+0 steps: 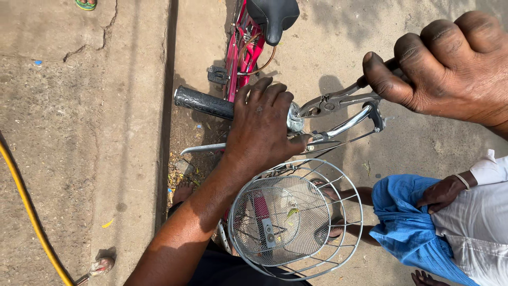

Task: The person uses pliers to loosen and remove the chrome bell from the handlebar of a pink bicycle, working at the bell mount near the front basket. They grip the bell base with the pliers, twist it free, and hold the removed bell dome in one hand while continuing to work on the mount with the pliers.

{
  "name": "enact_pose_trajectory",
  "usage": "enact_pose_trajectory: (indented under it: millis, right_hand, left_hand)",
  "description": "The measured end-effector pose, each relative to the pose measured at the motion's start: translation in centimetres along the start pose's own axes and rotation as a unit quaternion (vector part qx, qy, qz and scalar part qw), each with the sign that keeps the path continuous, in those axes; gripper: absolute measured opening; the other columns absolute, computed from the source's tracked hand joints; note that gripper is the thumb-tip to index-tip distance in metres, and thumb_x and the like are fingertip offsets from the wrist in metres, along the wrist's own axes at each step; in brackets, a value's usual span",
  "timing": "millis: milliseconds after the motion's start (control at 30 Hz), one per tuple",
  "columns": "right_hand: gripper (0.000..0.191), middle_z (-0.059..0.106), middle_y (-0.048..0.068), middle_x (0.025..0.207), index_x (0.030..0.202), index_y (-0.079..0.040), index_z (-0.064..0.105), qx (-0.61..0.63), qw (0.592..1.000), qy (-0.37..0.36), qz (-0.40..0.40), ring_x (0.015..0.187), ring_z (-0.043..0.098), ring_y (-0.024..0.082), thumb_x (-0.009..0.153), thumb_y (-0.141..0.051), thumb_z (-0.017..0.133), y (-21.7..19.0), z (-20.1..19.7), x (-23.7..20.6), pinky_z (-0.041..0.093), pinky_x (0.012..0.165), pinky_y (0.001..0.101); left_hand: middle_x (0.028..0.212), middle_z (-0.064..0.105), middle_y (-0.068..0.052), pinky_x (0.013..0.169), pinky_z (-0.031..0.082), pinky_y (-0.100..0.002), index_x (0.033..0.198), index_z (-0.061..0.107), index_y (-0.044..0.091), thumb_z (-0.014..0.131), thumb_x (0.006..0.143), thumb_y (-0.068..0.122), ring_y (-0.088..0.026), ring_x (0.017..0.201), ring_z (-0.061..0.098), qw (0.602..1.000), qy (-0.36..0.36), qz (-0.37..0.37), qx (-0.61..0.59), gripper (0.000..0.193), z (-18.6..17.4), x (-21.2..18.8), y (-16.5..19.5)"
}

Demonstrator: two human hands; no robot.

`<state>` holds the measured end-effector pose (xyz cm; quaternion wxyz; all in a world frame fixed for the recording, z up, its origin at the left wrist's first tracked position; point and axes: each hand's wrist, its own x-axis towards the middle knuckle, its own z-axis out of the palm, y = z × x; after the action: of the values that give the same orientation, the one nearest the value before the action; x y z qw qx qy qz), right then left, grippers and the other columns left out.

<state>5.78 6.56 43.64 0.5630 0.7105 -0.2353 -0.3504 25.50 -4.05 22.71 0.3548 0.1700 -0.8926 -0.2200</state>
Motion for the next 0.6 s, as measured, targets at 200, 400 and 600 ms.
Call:
enact_pose_trajectory:
  millis: [200,400,600]
  right_hand:
    - [0.04,0.066,-0.01,0.1,0.136,-0.037,0.068,0.02,0.991,-0.124,0.051,0.097,0.058,0.01,0.097,-0.045,0.066,-1.4,-1.6,0.1,0.037,0.095,0.0372]
    - [0.044,0.067,-0.008,0.093,0.138,-0.024,0.069,0.145,0.929,-0.304,0.155,0.096,0.064,0.012,0.102,-0.046,0.059,-4.6,-2.8,-1.6,0.045,0.094,0.0367]
    - [0.034,0.073,0.004,0.099,0.125,-0.019,0.066,0.486,0.654,-0.512,0.271,0.101,0.069,0.022,0.098,-0.04,0.062,-7.3,-2.8,-0.9,0.058,0.083,0.0387]
  left_hand:
    - [0.124,0.06,-0.018,0.116,0.037,-0.052,0.126,0.056,0.004,0.086,0.076,0.043,-0.036,0.126,0.054,0.988,-0.022,-0.088,-0.123,0.07,-0.8,-0.8,-0.1]
    - [0.124,0.06,-0.018,0.116,0.032,-0.055,0.135,0.053,0.007,0.09,0.076,0.047,-0.036,0.125,0.053,0.991,-0.031,-0.056,-0.114,0.08,-1.5,-0.7,-0.1]
    - [0.133,0.057,-0.024,0.109,0.026,-0.057,0.139,0.051,-0.002,0.089,0.061,0.047,-0.044,0.129,0.047,0.995,0.074,0.03,-0.053,0.1,-1.4,-0.7,-0.1]
